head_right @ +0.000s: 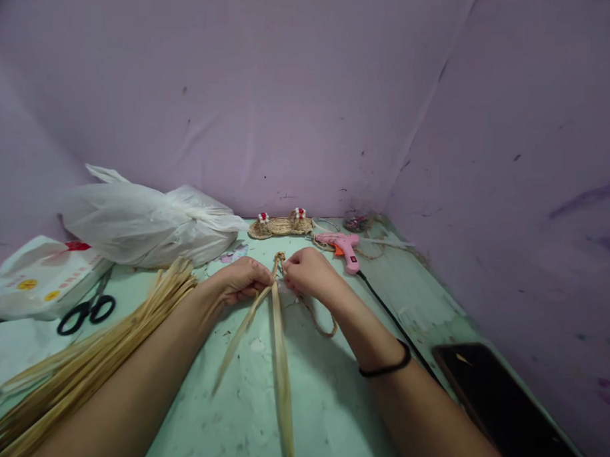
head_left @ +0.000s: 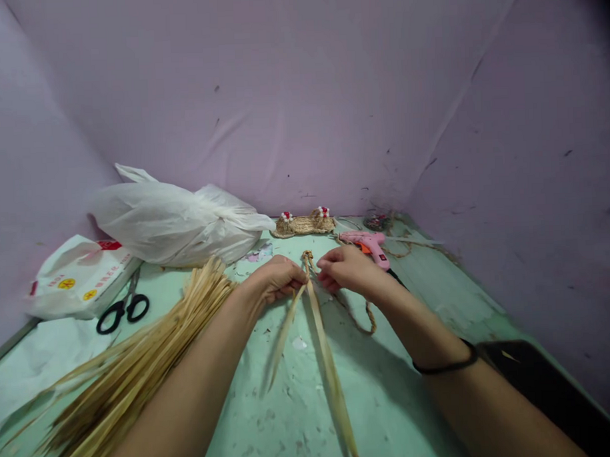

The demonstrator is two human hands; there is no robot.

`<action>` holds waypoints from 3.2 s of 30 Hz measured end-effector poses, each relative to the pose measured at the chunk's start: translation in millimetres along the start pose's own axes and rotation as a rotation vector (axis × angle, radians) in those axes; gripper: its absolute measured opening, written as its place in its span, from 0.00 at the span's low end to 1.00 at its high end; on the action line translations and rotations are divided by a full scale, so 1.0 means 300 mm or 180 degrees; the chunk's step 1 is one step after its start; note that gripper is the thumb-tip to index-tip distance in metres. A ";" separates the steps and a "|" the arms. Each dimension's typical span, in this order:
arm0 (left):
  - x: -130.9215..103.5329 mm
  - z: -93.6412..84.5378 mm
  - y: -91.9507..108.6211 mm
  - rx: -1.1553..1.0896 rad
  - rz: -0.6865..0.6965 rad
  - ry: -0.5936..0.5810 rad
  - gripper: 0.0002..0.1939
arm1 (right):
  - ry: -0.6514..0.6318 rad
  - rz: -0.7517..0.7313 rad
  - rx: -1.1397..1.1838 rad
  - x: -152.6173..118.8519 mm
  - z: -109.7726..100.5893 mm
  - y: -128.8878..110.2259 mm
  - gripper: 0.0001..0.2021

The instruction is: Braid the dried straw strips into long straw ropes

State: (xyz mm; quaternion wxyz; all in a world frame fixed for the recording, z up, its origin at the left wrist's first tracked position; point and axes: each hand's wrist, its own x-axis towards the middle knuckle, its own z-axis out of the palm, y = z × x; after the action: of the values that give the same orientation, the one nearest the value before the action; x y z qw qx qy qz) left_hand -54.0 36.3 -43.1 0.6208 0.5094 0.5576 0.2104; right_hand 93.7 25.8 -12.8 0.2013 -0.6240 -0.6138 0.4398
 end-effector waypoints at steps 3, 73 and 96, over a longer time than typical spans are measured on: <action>-0.007 0.000 0.004 -0.0101 0.0051 -0.0155 0.08 | -0.0722 0.0413 0.0966 -0.003 0.028 0.004 0.08; -0.053 0.003 0.051 0.2363 0.0066 0.1192 0.07 | -0.0444 -0.0089 0.0696 0.055 0.055 0.080 0.04; -0.061 0.026 0.059 0.1170 -0.0306 0.1206 0.04 | -0.0526 0.0092 0.1135 0.058 0.051 0.083 0.03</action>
State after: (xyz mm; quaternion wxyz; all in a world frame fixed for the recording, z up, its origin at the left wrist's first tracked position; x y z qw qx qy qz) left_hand -46.8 25.0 -20.2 0.4116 0.5380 0.7162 0.1675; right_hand 93.7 33.6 -45.8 0.2513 -0.5490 -0.5315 0.5941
